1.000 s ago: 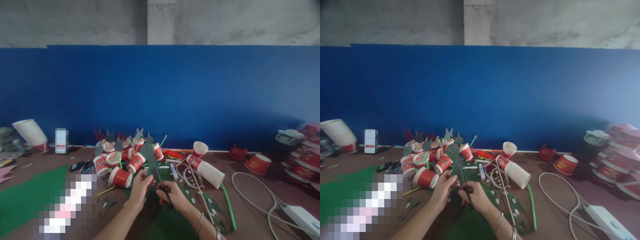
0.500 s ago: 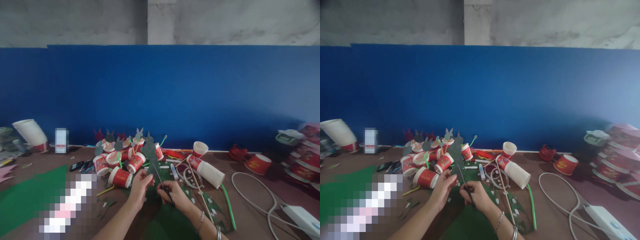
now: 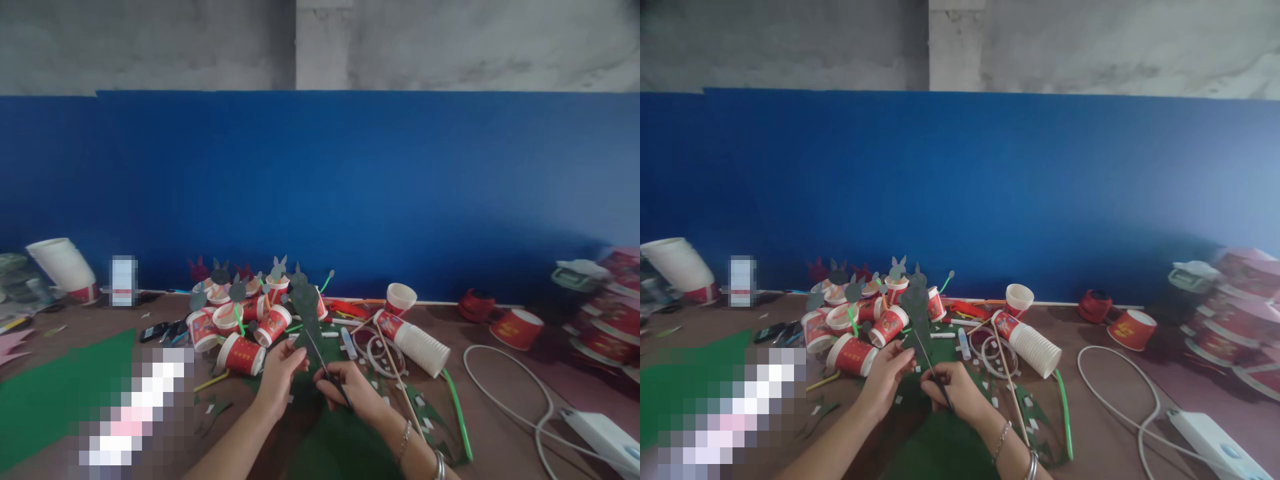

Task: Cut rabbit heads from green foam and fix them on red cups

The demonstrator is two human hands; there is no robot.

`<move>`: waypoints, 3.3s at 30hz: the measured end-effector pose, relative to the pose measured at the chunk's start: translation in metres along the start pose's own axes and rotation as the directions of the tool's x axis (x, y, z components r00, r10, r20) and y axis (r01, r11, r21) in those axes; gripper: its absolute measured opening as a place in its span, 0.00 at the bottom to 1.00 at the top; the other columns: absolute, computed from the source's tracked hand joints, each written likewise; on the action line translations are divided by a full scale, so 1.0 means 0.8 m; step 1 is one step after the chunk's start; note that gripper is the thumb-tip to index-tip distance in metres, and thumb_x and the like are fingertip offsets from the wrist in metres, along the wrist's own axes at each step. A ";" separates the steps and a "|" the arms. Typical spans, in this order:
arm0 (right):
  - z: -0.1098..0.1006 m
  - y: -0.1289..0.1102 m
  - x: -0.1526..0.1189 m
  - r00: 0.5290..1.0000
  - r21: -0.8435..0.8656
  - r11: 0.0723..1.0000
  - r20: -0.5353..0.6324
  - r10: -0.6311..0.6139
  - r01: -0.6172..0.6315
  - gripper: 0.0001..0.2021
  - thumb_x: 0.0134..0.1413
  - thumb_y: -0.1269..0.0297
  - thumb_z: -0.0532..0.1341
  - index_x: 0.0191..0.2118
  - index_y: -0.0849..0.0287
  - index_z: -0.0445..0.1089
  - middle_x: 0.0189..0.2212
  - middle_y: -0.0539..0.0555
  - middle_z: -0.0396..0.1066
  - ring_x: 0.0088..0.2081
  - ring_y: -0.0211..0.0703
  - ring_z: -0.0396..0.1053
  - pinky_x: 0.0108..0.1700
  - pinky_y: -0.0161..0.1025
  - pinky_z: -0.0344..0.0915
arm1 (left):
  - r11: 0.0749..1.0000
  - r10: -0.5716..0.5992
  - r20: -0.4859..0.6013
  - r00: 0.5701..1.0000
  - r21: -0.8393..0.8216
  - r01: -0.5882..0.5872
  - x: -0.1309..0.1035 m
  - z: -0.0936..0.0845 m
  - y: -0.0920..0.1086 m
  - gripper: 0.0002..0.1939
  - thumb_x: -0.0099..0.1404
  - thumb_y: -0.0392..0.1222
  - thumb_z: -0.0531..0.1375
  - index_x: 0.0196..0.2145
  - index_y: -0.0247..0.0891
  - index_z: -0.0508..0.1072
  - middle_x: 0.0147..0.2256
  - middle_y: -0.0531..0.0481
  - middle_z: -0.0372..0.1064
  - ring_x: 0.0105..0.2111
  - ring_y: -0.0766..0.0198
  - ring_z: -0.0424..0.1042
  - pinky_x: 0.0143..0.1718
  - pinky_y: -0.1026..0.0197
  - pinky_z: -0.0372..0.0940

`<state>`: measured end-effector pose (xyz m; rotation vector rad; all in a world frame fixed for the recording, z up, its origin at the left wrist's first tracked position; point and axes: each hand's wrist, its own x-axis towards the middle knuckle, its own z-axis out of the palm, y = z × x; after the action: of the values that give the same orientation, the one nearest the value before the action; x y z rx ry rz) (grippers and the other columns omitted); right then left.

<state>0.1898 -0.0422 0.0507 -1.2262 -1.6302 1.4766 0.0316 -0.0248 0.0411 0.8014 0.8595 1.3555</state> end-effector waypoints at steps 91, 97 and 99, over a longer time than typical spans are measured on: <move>-0.003 0.013 0.002 0.998 0.061 0.998 0.065 -0.002 -0.002 0.23 0.45 0.56 0.64 0.44 0.62 0.57 0.13 0.42 0.64 0.14 0.29 0.56 0.16 0.27 0.50 | 0.987 -0.099 0.118 0.988 0.138 0.082 -0.003 0.000 0.003 0.15 0.49 0.45 0.66 0.19 0.36 0.64 0.16 0.56 0.64 0.19 0.68 0.64 0.23 0.66 0.58; -0.001 0.012 0.002 0.999 0.095 0.995 0.037 0.016 -0.020 0.26 0.43 0.54 0.66 0.43 0.61 0.57 0.13 0.40 0.62 0.14 0.29 0.55 0.16 0.26 0.49 | 0.986 -0.117 0.119 0.986 0.130 0.101 -0.003 0.001 0.004 0.15 0.48 0.45 0.66 0.18 0.36 0.64 0.16 0.57 0.63 0.19 0.69 0.64 0.23 0.66 0.58; -0.001 0.013 0.002 0.999 0.090 0.996 0.035 0.018 -0.021 0.27 0.42 0.54 0.66 0.44 0.61 0.56 0.13 0.40 0.62 0.14 0.29 0.55 0.16 0.27 0.49 | 0.984 -0.124 0.121 0.985 0.139 0.107 -0.002 0.000 0.004 0.15 0.48 0.45 0.66 0.19 0.36 0.64 0.15 0.56 0.64 0.18 0.69 0.64 0.23 0.66 0.57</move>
<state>0.1922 -0.0409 0.0407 -1.1757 -1.5596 1.5744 0.0298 -0.0265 0.0442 0.9177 0.8866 1.1406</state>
